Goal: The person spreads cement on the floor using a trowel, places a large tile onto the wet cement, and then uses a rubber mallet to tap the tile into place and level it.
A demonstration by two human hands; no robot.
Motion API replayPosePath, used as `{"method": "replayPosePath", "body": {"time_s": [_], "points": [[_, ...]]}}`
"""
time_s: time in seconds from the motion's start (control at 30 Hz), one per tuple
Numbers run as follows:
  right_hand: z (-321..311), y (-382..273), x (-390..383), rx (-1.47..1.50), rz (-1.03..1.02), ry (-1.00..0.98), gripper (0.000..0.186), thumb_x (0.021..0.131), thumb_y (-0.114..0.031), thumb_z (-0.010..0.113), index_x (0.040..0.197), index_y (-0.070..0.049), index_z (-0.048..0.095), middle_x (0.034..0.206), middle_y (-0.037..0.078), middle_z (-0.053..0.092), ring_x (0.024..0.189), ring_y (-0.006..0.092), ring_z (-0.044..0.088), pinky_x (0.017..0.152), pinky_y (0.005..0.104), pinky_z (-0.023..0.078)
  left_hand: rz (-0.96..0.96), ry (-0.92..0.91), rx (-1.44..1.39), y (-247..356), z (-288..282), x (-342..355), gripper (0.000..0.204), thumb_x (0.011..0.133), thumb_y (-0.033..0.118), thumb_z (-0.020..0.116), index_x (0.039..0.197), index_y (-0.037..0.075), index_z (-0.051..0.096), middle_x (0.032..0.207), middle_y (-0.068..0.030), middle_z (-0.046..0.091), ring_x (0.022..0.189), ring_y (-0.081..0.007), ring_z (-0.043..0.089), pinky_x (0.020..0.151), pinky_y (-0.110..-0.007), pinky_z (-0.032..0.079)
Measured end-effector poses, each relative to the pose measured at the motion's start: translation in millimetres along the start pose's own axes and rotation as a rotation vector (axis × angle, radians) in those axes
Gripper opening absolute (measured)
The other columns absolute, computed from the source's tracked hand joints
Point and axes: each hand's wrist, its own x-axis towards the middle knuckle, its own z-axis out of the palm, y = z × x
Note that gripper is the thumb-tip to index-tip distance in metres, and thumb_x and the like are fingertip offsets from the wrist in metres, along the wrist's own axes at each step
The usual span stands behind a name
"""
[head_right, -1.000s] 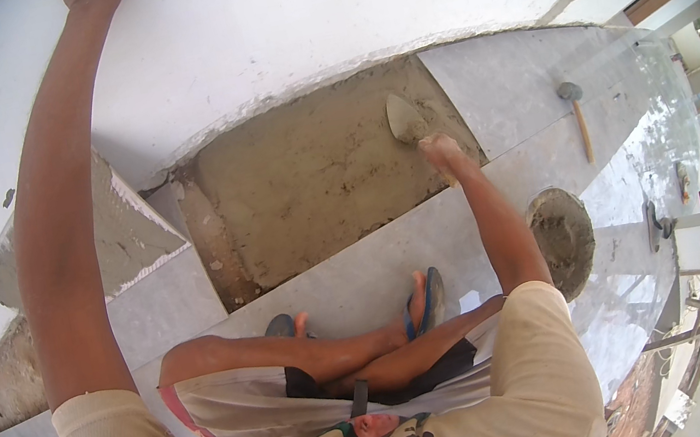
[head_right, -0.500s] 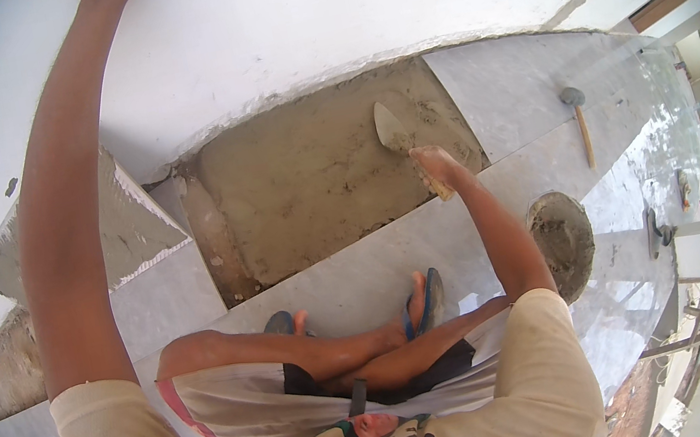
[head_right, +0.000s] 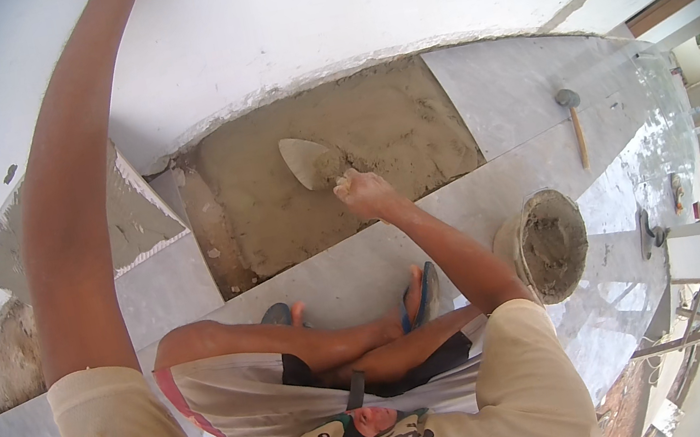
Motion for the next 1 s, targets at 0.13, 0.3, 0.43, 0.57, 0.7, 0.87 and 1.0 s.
{"method": "replayPosePath", "body": {"time_s": [0.13,0.3,0.43,0.57,0.7,0.87,1.0], "points": [[8.1,-21.0,-7.1,-0.104,0.094,0.023,0.041,0.099,-0.037,0.051,0.118,0.0,0.052,0.107,0.028,0.068,0.103,0.0457,0.065,0.089,0.0556,0.05,0.032,0.024,-0.017,-4.8,3.0,1.0,0.094,0.097,0.061,0.052,0.16,0.005,0.011,0.167,-0.0214,0.002,0.155,-0.0361,-0.004,0.126,-0.052,-0.002],[-6.0,27.2,-23.4,-0.176,0.186,0.14,0.039,0.099,-0.033,0.05,0.116,0.002,0.053,0.096,0.027,0.07,0.097,0.045,0.068,0.085,0.0555,0.052,0.038,0.034,0.006,-7.7,5.6,-0.5,0.094,0.097,0.061,0.052,0.16,0.005,0.011,0.167,-0.0213,0.002,0.155,-0.036,-0.004,0.126,-0.052,-0.002],[-14.4,74.5,-34.5,-0.154,0.358,0.21,0.039,0.099,-0.035,0.051,0.117,0.0,0.052,0.097,0.027,0.07,0.096,0.0449,0.068,0.083,0.0554,0.052,0.017,0.033,-0.041,-2.5,3.1,4.6,0.093,0.096,0.059,0.054,0.16,0.005,0.013,0.167,-0.0212,0.004,0.155,-0.0356,-0.003,0.126,-0.051,-0.001],[-30.7,58.6,-45.1,0.49,0.515,-0.143,0.042,0.098,-0.038,0.051,0.119,-0.002,0.053,0.105,0.028,0.069,0.103,0.0454,0.066,0.088,0.0551,0.051,0.018,0.049,-0.097,-1.9,-0.2,-2.4,0.091,0.096,0.056,0.058,0.16,0.005,0.017,0.167,-0.0209,0.007,0.155,-0.0351,0.0,0.126,-0.051,0.0],[-36.7,53.5,-64.3,0.139,0.387,-0.105,0.046,0.097,-0.041,0.049,0.118,0.0,0.055,0.11,0.028,0.068,0.109,0.0432,0.064,0.094,0.0531,0.049,-0.045,-0.085,-0.059,0.3,-14.4,5.2,0.09,0.095,0.054,0.059,0.159,0.005,0.019,0.166,-0.0208,0.01,0.155,-0.0351,0.001,0.127,-0.05,-0.001],[-25.5,107.7,-65.7,-0.092,0.434,0.234,0.048,0.097,-0.043,0.05,0.114,0.001,0.058,0.111,0.028,0.068,0.11,0.0434,0.064,0.094,0.0529,0.049,-0.072,-0.105,-0.058,5.7,-14.7,8.3,0.089,0.096,0.053,0.059,0.159,0.005,0.02,0.167,-0.02,0.01,0.155,-0.0345,0.001,0.127,-0.05,-0.001],[-41.4,118.3,-80.6,0.084,0.526,0.198,0.047,0.097,-0.043,0.052,0.112,0.001,0.059,0.108,0.028,0.068,0.109,0.0418,0.065,0.094,0.0514,0.05,-0.113,-0.167,-0.058,11.6,-16.4,6.6,0.089,0.095,0.052,0.06,0.159,0.005,0.02,0.167,-0.0196,0.01,0.155,-0.034,0.001,0.126,-0.05,-0.002]]}}
